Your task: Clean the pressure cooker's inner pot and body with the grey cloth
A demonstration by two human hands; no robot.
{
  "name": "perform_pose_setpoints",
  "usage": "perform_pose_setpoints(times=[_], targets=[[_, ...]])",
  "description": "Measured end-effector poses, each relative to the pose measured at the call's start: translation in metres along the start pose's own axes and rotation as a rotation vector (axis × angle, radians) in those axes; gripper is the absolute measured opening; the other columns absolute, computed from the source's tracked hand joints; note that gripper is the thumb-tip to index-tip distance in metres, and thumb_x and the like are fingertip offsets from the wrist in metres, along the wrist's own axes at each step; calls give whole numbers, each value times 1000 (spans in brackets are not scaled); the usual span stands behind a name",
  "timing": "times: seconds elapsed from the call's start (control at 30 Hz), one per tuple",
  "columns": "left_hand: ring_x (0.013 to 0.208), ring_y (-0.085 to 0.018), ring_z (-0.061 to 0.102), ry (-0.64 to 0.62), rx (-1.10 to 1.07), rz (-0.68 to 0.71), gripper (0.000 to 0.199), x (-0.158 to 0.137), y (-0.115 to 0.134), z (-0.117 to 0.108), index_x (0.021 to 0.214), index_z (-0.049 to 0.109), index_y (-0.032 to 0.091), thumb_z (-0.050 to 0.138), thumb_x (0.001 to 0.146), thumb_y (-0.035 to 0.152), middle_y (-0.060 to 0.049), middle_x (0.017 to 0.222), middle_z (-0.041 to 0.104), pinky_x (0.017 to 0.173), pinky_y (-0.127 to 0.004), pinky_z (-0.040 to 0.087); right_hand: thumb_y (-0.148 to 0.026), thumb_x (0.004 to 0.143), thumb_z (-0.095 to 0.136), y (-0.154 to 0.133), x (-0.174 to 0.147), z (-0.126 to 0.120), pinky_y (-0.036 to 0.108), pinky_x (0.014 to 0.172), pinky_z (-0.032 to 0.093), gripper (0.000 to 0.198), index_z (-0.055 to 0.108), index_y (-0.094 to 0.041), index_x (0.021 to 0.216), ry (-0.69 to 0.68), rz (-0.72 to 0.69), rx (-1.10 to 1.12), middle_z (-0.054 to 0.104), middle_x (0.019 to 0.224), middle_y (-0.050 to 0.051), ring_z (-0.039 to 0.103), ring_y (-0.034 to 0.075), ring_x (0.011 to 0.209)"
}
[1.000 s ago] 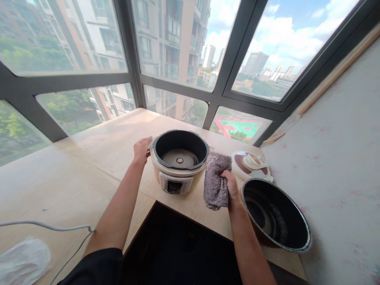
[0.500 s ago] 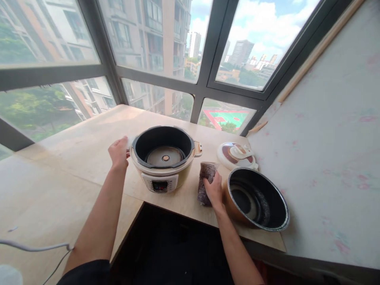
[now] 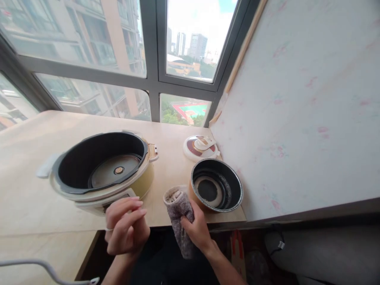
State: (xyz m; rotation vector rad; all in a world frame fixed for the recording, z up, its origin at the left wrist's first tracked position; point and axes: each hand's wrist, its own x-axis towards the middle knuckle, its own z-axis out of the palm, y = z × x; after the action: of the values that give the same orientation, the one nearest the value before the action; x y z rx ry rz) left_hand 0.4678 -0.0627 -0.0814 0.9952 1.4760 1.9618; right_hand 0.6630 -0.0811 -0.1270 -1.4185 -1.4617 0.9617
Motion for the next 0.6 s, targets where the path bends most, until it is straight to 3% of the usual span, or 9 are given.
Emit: perform_pose_setpoints(times=[0.07, 0.17, 0.27, 0.33, 0.47, 0.6], targets=[[90, -29, 60, -119, 40, 119, 11, -12, 4, 31, 67, 68, 29, 78, 64, 31, -6, 86, 64, 94, -50, 50, -24, 70, 62, -2, -26, -33, 41, 102, 50, 53, 66, -21, 123, 159, 87, 64, 70, 118, 8, 65, 29, 112], [87, -26, 61, -358, 34, 33, 3, -19, 5, 80, 73, 72, 26, 74, 70, 24, -7, 85, 66, 89, -41, 51, -36, 70, 69, -7, -48, -91, 40, 88, 56, 48, 69, -22, 116, 353, 195, 127, 73, 106, 8, 69, 29, 98], [89, -24, 61, -435, 67, -24, 5, -24, -8, 119, 81, 70, 23, 67, 78, 21, -7, 89, 67, 88, -35, 49, -42, 71, 73, -16, -37, -146, 37, 80, 56, 40, 69, -21, 105, 499, 186, 101, 73, 95, 8, 68, 28, 88], [102, -24, 62, -469, 91, -96, 19, -27, -23, 137, 100, 69, 22, 66, 81, 22, -8, 107, 68, 90, -34, 48, -41, 70, 73, -22, -12, -174, 37, 80, 54, 39, 68, -20, 102, 541, 139, 2, 72, 93, 6, 66, 27, 86], [127, -26, 55, -523, 41, -272, 43, -36, -50, 159, 121, 64, 20, 70, 80, 24, -11, 133, 61, 109, -37, 39, -36, 72, 70, -17, 54, -201, 40, 92, 47, 45, 65, -22, 114, 267, 157, -155, 71, 107, 5, 64, 28, 100], [138, -25, 47, -531, -27, -362, 41, -41, -61, 166, 127, 62, 20, 63, 86, 26, -9, 142, 56, 120, -37, 28, -27, 70, 69, 2, 115, -190, 41, 95, 44, 41, 63, -23, 110, 48, 219, -281, 70, 108, 6, 62, 28, 99]])
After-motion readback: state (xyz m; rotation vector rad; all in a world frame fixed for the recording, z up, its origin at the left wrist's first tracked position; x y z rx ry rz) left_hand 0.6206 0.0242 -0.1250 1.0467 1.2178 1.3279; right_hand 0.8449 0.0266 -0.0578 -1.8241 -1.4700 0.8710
